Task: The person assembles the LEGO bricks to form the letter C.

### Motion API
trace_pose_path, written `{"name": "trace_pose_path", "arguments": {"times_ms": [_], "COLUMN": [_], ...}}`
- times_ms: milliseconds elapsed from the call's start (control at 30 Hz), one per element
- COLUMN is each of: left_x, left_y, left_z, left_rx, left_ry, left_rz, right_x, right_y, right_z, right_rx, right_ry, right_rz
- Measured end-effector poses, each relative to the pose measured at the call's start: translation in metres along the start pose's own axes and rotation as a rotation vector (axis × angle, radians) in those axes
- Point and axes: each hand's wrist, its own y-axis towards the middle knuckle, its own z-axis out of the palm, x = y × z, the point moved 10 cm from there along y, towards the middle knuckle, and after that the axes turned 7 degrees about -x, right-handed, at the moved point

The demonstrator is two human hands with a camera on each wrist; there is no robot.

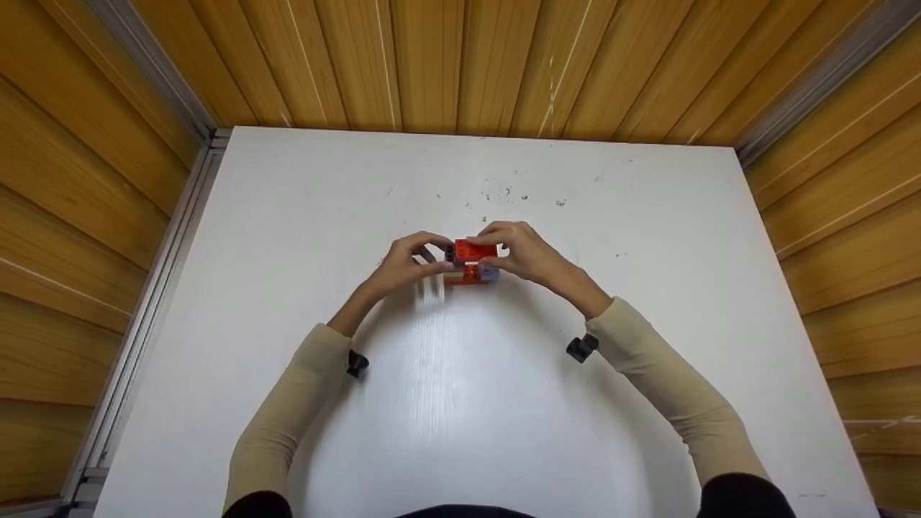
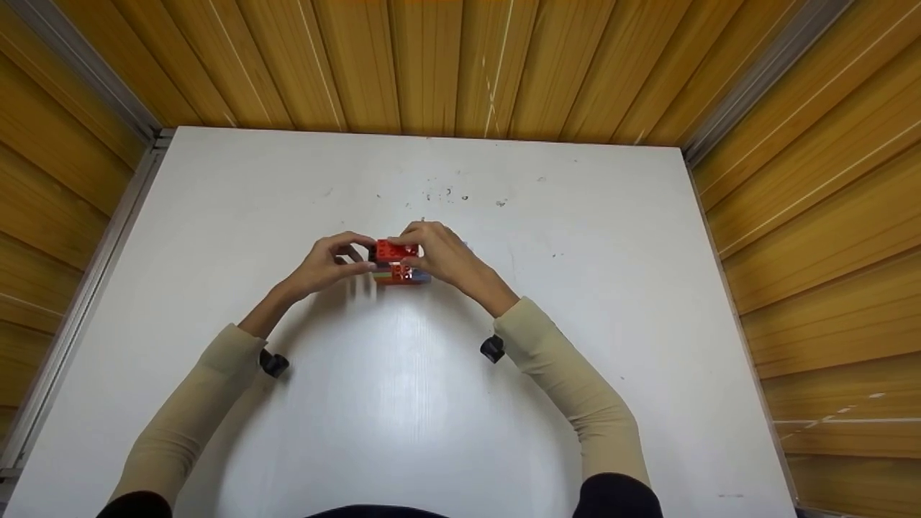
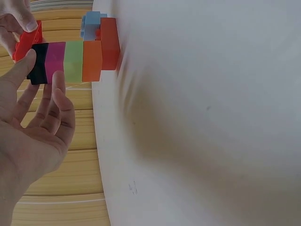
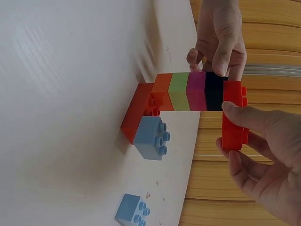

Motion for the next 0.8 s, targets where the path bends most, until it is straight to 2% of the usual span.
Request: {"name": "trace_pose_path", "arguments": {"times_ms": [167,267,367,467,600,800], "left_x": [-0.002,-0.002,-0.001,-0.001,0.0,0.004], "left_y": [0.003,0.003,0.003,0.005,0.005,0.003], "left_z": [0.001,-0.001,-0.002,0.0,0.001,0.0], "left_rx": [0.015,0.005,0.008,0.019,0.027,0.028], "left_ry": [-0.001,-0.002,-0.008,-0.018,-0.011,0.03], "left_rz": [0.007,-0.001,0.007,0.02,-0.002,-0.031], "right_x": [0.001,0.002,-0.002,-0.01,-0.024,-0.056], "right_y": [0.001,0.001,-0.001,-0.006,-0.012,-0.02], "right_z": [-0.004,-0.004,-0.006,-0.012,-0.023,-0.039], "right_rx": [-0.004,0.013,0.012,-0.001,-0.038,-0.14], "right_ry": [-0.025,0.0,0.032,0.047,0.078,0.13], "right_rz": [-0.013,-0.039,-0.026,0.006,0.032,0.094]}}
